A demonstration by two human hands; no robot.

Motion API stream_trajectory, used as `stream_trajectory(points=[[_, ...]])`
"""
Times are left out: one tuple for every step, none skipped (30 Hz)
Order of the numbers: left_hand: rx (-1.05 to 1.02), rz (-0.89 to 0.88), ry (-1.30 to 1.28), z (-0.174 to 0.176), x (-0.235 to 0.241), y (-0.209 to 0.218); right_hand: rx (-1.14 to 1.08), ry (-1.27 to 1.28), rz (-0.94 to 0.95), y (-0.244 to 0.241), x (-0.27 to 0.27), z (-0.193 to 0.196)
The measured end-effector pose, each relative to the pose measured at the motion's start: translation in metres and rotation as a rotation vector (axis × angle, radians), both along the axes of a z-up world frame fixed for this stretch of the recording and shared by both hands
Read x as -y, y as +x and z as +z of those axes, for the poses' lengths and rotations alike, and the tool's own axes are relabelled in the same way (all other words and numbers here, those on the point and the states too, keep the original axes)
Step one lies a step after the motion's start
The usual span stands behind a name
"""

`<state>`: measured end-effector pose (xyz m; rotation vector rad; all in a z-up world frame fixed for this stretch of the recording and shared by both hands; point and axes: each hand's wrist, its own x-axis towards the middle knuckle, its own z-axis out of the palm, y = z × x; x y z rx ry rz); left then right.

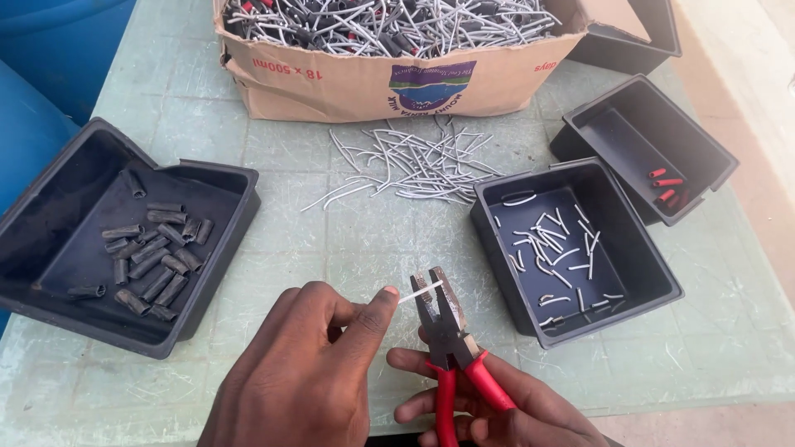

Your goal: Cutting metal pins into smaller segments using pliers and sorting them into plastic bins.

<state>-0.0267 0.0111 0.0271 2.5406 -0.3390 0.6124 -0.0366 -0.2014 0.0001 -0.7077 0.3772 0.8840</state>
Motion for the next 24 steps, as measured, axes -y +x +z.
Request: stream_trajectory(points=[[0.004, 0.024, 0.055, 0.0, 0.002, -0.002, 0.237, 0.032, 0.072, -0.004, 0.0, 0.005], [0.003, 0.026, 0.055, -0.001, 0.001, -0.003, 0.236, 0.033, 0.074, 0.0, -0.003, 0.003], [-0.089, 0.059, 0.046, -0.002, 0.001, -0.004, -0.033, -0.036, 0.028, 0.003, -0.005, 0.001], [-0.18, 0.09, 0.036, -0.002, 0.001, -0.004, -0.306, -0.098, -0.013, 0.007, -0.007, 0.0], [-0.18, 0.091, 0.036, -0.003, 0.0, -0.005, -0.307, -0.098, -0.013, 0.0, -0.004, -0.004], [-0.149, 0.084, 0.046, -0.004, -0.001, -0.004, 0.115, -0.009, -0.033, -0.006, -0.001, -0.008], [-0.118, 0.076, 0.056, -0.005, -0.003, -0.004, 0.531, 0.102, -0.038, -0.012, 0.002, -0.012], [-0.119, 0.072, 0.055, -0.006, -0.001, -0.005, 0.53, 0.099, -0.042, -0.012, 0.003, -0.014], [-0.156, 0.051, 0.068, -0.007, 0.001, -0.006, 0.501, 0.076, -0.048, -0.011, 0.004, -0.016], [-0.194, 0.034, 0.083, -0.007, 0.003, -0.008, 0.471, 0.055, -0.05, -0.01, 0.005, -0.018], [-0.196, 0.033, 0.082, -0.008, 0.005, -0.007, 0.469, 0.054, -0.051, -0.006, -0.001, -0.011], [-0.12, -0.013, 0.08, -0.009, 0.007, -0.007, 0.061, -0.097, -0.103, 0.0, -0.006, -0.003], [-0.043, -0.058, 0.078, -0.009, 0.009, -0.006, -0.361, -0.22, -0.131, 0.005, -0.013, 0.005], [-0.043, -0.057, 0.077, -0.01, 0.009, -0.007, -0.36, -0.221, -0.131, -0.001, -0.009, 0.0], [-0.089, -0.079, 0.072, -0.011, 0.009, -0.007, -0.057, -0.161, -0.07, -0.006, -0.005, -0.004], [-0.135, -0.107, 0.066, -0.012, 0.011, -0.007, 0.238, -0.088, -0.001, -0.013, 0.0, -0.008], [-0.136, -0.112, 0.063, -0.014, 0.014, -0.008, 0.236, -0.091, -0.005, -0.014, -0.002, -0.002], [-0.066, -0.062, 0.065, -0.016, 0.018, -0.009, 0.174, -0.152, -0.072, -0.016, -0.004, 0.005], [0.004, -0.012, 0.065, -0.018, 0.021, -0.009, 0.11, -0.213, -0.138, -0.017, -0.007, 0.011], [0.004, -0.021, 0.061, -0.017, 0.022, -0.008, 0.109, -0.217, -0.146, -0.015, -0.007, 0.011], [0.027, -0.02, 0.01, -0.016, 0.022, -0.006, 0.167, -0.209, -0.099, -0.013, -0.008, 0.011], [0.052, -0.016, -0.041, -0.015, 0.022, -0.004, 0.225, -0.201, -0.049, -0.01, -0.008, 0.011], [0.052, -0.023, -0.044, -0.018, 0.02, -0.003, 0.225, -0.205, -0.055, -0.016, -0.005, -0.002], [0.044, -0.106, -0.043, -0.022, 0.018, -0.002, 0.102, -0.206, -0.169, -0.022, -0.001, -0.014]])
